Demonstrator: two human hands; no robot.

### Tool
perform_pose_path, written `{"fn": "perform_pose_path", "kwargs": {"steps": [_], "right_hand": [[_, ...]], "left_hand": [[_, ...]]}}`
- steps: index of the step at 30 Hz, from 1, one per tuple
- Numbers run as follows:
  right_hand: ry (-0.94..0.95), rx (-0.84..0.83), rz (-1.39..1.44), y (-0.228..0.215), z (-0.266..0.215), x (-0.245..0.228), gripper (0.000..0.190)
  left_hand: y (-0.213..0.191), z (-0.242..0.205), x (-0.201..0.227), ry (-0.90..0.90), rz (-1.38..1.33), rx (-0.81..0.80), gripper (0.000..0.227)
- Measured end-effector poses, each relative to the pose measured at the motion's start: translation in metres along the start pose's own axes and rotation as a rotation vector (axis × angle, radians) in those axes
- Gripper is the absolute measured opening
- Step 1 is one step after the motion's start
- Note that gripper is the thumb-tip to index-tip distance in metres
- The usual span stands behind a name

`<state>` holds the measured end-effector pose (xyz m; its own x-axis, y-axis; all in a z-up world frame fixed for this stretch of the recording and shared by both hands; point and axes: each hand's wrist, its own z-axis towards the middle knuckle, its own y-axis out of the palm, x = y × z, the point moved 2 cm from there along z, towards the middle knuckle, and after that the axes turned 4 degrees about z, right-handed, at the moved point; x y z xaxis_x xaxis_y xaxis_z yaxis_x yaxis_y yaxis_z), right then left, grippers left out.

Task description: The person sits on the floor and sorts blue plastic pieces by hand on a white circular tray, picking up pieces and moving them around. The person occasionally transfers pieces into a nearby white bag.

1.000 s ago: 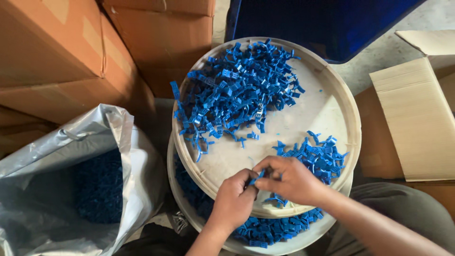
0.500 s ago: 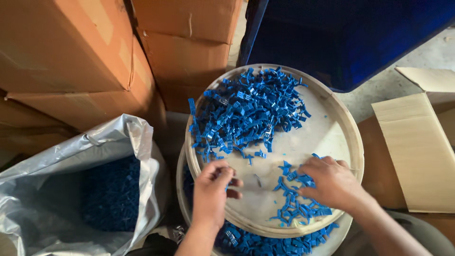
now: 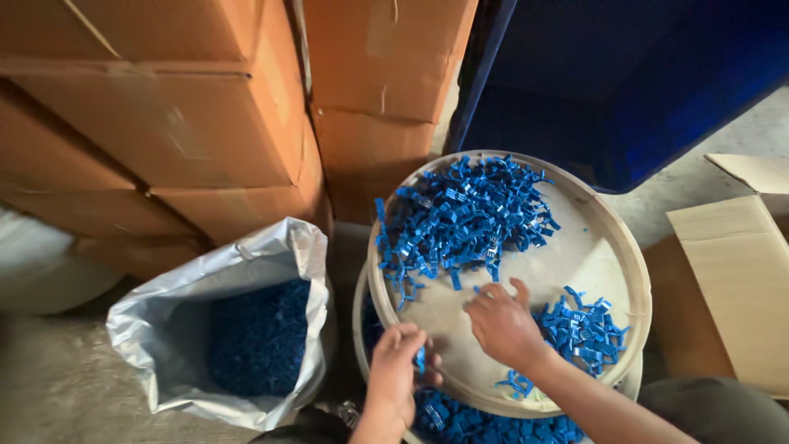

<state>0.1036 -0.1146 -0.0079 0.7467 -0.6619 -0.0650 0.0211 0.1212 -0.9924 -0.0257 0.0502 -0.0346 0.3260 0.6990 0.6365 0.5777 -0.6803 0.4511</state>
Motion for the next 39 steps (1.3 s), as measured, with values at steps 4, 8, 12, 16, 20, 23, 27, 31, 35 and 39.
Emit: {"fn": "perform_pose_path", "kwargs": {"steps": [4, 8, 12, 16, 20, 23, 27, 31, 35, 39], "right_hand": [[0.126, 0.166, 0.234, -0.013, -0.033, 0.008, 0.018], [-0.047, 0.333, 0.353, -0.038, -0.057, -0.02, 0.022], [-0.229, 0.19, 0.524, -0.052, -0.058, -0.052, 0.029], [-0.047, 0.27, 0.6, -0.05, -0.022, -0.043, 0.027], [0.076, 0.311, 0.434, -0.054, 0.015, -0.009, 0.035], [0.156, 0.342, 0.264, -0.071, 0.052, 0.023, 0.05], [0.273, 0.17, 0.211, -0.089, 0.096, 0.061, 0.074], [0.399, -0.095, 0.247, -0.062, 0.089, 0.075, 0.095], [0.188, 0.137, 0.25, -0.025, 0.039, 0.066, 0.084], [-0.077, 0.053, 0.338, 0.001, -0.022, 0.059, 0.045]], "left_hand": [[0.005, -0.019, -0.03, -0.097, -0.094, -0.023, 0.027], [0.02, -0.026, -0.039, -0.137, -0.211, 0.023, 0.033], [0.026, -0.027, -0.026, -0.025, -0.358, -0.029, 0.028], [0.0, -0.015, -0.032, -0.005, -0.282, 0.059, 0.014], [-0.045, 0.024, -0.062, 0.027, -0.271, -0.006, 0.009], [-0.069, 0.058, -0.084, 0.155, -0.151, -0.096, 0.008], [-0.075, 0.072, -0.097, 0.202, -0.056, -0.011, 0.011], [-0.064, 0.051, -0.094, 0.064, -0.089, 0.057, 0.013], [-0.051, 0.045, -0.075, 0.177, -0.102, -0.056, 0.017], [-0.05, 0.043, -0.082, 0.162, -0.078, -0.037, 0.016]]}}
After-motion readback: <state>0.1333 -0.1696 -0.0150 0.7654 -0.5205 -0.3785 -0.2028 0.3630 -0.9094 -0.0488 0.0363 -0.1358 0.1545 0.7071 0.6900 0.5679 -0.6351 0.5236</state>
